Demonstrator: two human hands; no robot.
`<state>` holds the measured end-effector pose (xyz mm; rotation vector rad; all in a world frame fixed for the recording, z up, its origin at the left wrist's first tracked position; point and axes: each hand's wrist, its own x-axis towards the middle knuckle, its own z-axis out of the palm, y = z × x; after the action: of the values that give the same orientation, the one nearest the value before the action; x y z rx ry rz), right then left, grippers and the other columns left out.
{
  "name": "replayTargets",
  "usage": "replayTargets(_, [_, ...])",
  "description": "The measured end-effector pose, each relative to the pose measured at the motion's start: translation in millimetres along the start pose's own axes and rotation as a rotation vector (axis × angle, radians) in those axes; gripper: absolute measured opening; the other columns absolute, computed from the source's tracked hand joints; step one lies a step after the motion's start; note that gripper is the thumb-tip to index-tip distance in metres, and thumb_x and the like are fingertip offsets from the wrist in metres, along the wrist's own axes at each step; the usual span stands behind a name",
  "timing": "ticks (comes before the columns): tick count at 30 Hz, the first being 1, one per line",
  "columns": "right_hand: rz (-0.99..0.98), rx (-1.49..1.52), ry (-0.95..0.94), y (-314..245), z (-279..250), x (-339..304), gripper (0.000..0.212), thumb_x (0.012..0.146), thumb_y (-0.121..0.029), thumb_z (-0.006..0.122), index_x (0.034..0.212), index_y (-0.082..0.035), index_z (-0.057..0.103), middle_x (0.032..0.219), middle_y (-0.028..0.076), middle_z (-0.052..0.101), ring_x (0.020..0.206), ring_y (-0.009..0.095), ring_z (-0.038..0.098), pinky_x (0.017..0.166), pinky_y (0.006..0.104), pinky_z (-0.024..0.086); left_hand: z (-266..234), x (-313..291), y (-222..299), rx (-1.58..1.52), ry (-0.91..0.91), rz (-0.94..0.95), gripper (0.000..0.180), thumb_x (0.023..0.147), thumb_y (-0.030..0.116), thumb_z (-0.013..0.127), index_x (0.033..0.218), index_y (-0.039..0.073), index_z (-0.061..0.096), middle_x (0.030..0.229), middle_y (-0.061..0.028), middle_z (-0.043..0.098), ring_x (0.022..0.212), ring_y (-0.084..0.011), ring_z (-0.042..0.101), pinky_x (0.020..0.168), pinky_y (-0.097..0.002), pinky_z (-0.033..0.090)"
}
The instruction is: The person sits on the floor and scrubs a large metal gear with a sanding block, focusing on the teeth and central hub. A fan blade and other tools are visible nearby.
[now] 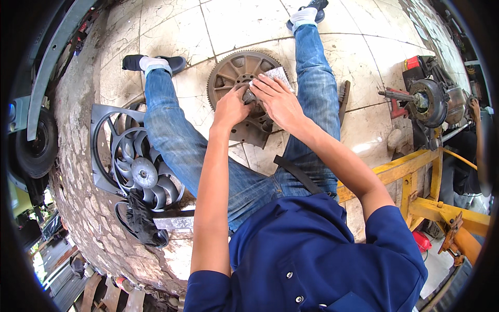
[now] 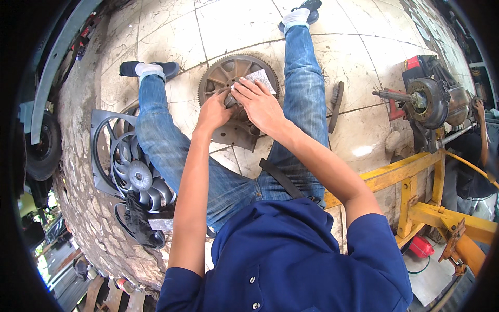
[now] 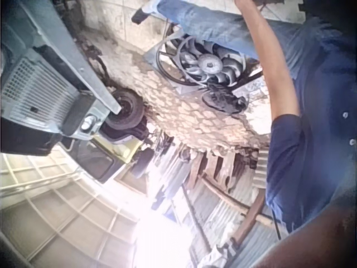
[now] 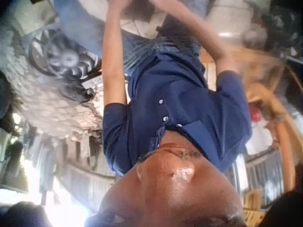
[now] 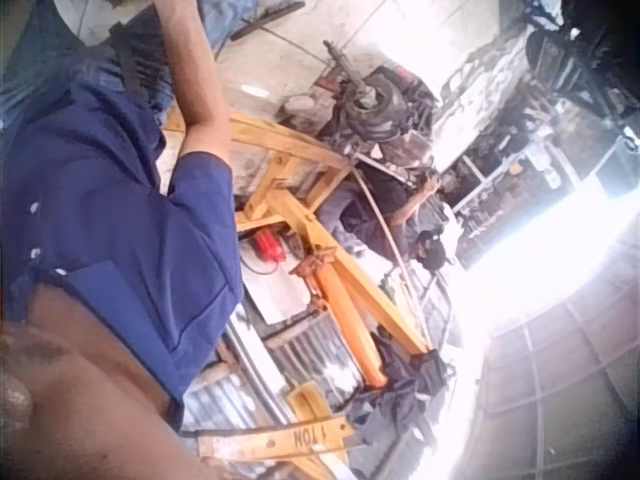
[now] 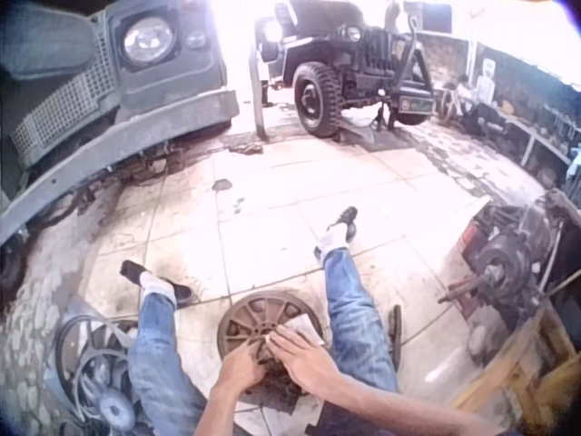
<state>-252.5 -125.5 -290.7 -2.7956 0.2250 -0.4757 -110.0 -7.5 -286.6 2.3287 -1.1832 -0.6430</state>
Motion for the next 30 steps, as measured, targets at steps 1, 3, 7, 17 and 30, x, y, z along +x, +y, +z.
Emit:
replayTargets(1, [0.006,0.002,0.005,0,-1,1,0.052,0.086,-0.004,0.06,0.137,-0.01,0.055,0.146,0.005,0.05,0.141,0.023,0.039,0.118,0.0439,0.031,0,0,0,0.003,-0.004,-0.006,0.061,0.08,0.027,0.076,0.135,0.011,0.057,0.134,-0.0131,0.06,0.12,-0.032,0.058,0.1,-0.0405,0.048])
replayTargets(3, [0.018,0.005,0.017,0,-3,3,0.051,0.086,-0.005,0.061,0.136,-0.01,0.056,0.144,0.005,0.051,0.141,0.023,0.04,0.118,0.0436,0.031,0,0,0,0.033,0.011,-0.012,0.061,0.08,0.027,0.075,0.135,0.011,0.057,0.134,-0.0131,0.06,0.12,-0.0323,0.058,0.1,-0.0408,0.048])
replayTargets(7, [-0.002,0.021,0.049,3,5,5,0.05,0.086,-0.008,0.061,0.136,-0.011,0.056,0.143,0.004,0.053,0.14,0.023,0.041,0.117,0.0428,0.032,0,6,-3,0.044,0.046,0.024,0.059,0.079,0.028,0.076,0.133,0.013,0.058,0.13,-0.0113,0.062,0.116,-0.0311,0.061,0.095,-0.0411,0.051])
replayTargets(17, [-0.061,-0.101,-0.004,15,-8,4,0.048,0.086,-0.011,0.062,0.134,-0.01,0.057,0.141,0.004,0.055,0.137,0.021,0.044,0.115,0.0425,0.033,-6,10,7,0.042,-0.019,0.021,0.058,0.08,0.031,0.074,0.133,0.012,0.06,0.127,-0.0132,0.064,0.113,-0.0328,0.063,0.095,-0.042,0.051])
replayTargets(30, [-0.08,-0.256,-0.053,-2,-12,6,0.047,0.088,-0.014,0.061,0.134,-0.014,0.059,0.138,-0.001,0.057,0.136,0.016,0.045,0.117,0.0565,0.023,-1,6,-11,0.069,0.029,0.082,0.057,0.081,0.033,0.075,0.131,0.01,0.06,0.13,-0.0101,0.062,0.114,-0.0319,0.062,0.094,-0.0407,0.052])
